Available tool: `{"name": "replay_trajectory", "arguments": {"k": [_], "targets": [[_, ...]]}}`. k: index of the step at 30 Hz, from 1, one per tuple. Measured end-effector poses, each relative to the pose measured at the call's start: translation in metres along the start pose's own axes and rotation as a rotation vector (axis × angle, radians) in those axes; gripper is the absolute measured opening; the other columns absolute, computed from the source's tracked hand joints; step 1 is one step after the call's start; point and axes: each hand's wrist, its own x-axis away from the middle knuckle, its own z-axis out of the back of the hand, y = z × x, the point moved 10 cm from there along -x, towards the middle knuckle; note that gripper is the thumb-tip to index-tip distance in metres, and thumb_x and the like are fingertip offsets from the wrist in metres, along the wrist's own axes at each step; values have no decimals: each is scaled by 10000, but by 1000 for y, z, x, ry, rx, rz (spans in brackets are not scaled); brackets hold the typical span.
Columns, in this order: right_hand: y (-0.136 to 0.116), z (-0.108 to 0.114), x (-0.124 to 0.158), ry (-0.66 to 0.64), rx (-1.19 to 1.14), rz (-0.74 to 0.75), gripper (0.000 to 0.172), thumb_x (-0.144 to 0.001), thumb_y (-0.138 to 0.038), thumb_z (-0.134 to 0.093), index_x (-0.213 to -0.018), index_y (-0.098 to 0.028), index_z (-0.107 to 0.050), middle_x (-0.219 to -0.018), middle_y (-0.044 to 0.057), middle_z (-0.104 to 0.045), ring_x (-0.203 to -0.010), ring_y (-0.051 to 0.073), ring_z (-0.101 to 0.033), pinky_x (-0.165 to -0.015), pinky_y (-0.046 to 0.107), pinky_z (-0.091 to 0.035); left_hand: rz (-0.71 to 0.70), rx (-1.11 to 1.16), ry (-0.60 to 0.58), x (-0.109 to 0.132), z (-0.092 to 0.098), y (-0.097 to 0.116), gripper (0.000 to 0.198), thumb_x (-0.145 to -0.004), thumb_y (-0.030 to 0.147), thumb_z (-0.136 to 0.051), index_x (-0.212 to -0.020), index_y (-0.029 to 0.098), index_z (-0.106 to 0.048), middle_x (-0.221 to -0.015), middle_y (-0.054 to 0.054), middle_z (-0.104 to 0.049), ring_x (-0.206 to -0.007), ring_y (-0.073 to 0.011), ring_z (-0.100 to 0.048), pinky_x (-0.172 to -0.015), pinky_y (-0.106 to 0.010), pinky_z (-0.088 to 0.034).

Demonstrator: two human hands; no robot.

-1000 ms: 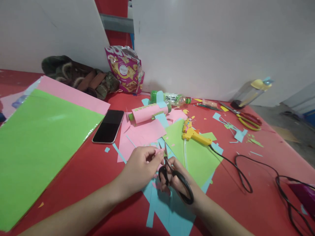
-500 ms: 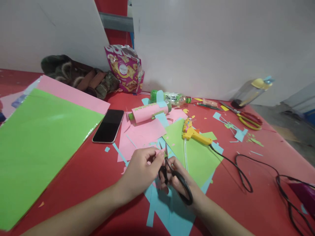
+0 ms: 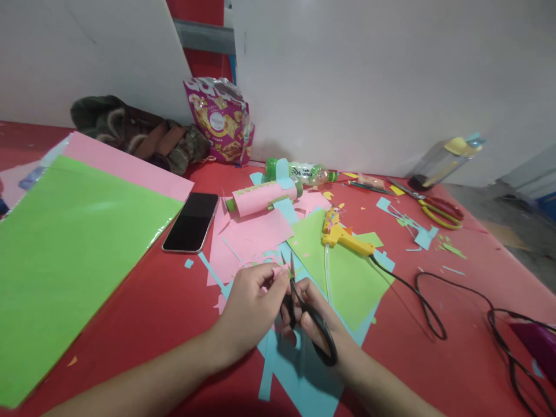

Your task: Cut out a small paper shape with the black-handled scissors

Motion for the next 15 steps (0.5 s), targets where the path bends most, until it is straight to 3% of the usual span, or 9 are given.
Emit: {"name": "replay_trajectory", "arguments": {"k": [15], "targets": [[3,-5,1,-30,-43,-12,386,-723,-531,-515,-773,-207,-312,-683,-41,-433,-494,73,-480,-496,224,-369,-101,-82,49,2,2,5,342,-804,309,-370,-490,173,-385,-326,45,-444,-354,-87,-465,-398,-175,-352]]}}
